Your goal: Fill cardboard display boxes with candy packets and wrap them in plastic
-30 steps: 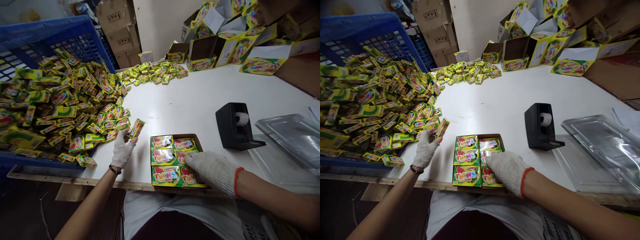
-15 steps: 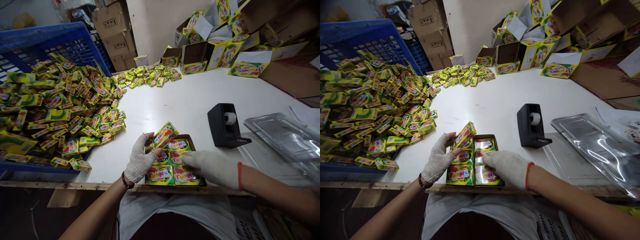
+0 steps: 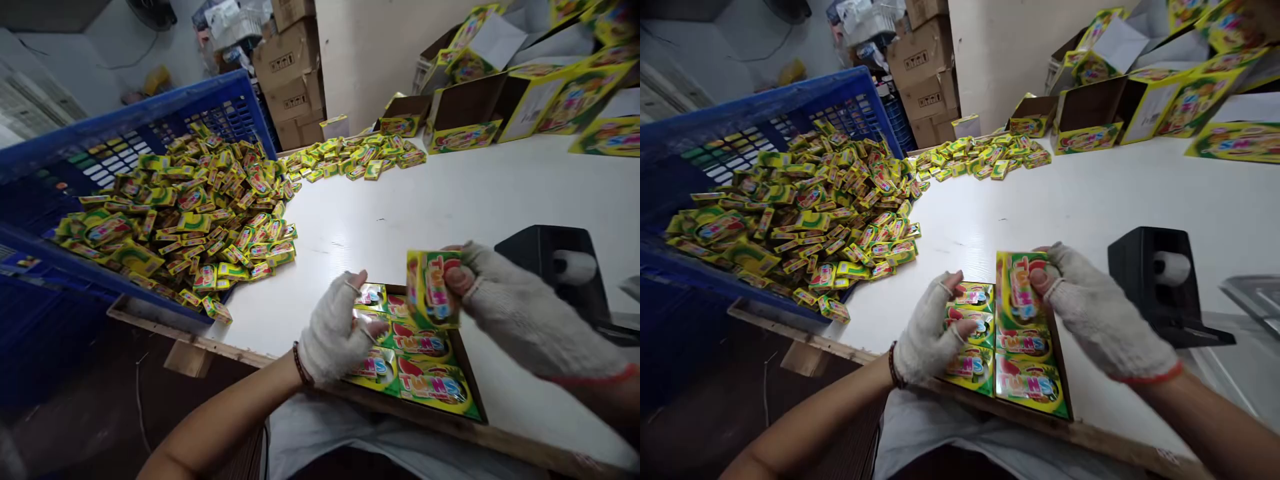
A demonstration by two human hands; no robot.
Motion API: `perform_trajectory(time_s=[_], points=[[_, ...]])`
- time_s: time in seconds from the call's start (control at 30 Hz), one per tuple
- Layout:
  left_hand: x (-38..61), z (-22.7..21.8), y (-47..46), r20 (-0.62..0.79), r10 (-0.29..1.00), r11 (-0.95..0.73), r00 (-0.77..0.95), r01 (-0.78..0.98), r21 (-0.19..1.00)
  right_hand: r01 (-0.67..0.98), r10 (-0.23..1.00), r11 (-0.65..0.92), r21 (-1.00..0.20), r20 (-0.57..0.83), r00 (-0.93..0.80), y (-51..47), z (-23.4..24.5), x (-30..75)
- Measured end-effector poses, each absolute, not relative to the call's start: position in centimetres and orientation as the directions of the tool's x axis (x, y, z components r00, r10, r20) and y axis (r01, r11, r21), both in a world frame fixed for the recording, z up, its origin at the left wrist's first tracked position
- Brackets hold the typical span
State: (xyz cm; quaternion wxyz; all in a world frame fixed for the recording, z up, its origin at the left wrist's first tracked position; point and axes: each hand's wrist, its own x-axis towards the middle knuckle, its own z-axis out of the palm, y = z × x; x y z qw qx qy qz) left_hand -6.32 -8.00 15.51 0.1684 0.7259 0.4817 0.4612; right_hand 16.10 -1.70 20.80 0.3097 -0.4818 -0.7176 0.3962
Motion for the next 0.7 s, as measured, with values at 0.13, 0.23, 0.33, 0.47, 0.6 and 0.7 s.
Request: perform_trajectory(time_s=[0.13, 0.23, 0.33, 0.47, 0.6, 0.7], points=[[-13.0, 14.2, -2.7, 0.412, 0.906, -0.155, -0.093, 0.834, 0.529, 0.661, 0.819, 0.334, -0.672, -0.14, -0.556, 0.2, 22.3, 16.2], [-18.2, 13.8, 1.0, 0.292, 0.913, 0.159, -0.285, 0.908, 0.388, 0.817, 0.776, 0.459, -0.349, -0.289, -0.56, -0.1, 22.0, 14.3], [-21.5, 13.5, 2.5, 0.257, 0.901, 0.223, -0.35, 0.881, 0.418, 0.888, 0.816, 0.421, -0.186, -0.349, -0.46, -0.5, 21.1, 12.7], [-22.3, 13.2, 1.9, 0.213, 0.898, 0.229, -0.386, 0.821, 0.523, 0.883, 0.796, 0.385, -0.266, -0.389, -0.464, -0.3, 20.6, 12.7], [-19.3, 13.1, 0.5, 0.206, 0.893, 0.155, -0.4, 0.703, 0.694, 0.863, 0.786, 0.448, -0.235, -0.357, -0.505, -0.6, 19.6, 12.8], [-15.9, 13.6, -1.1, 0.189, 0.914, 0.054, -0.36, 0.567, 0.822, 0.82, 0.78, 0.54, -0.189, -0.252, -0.572, -1.7, 18.0, 12.7]])
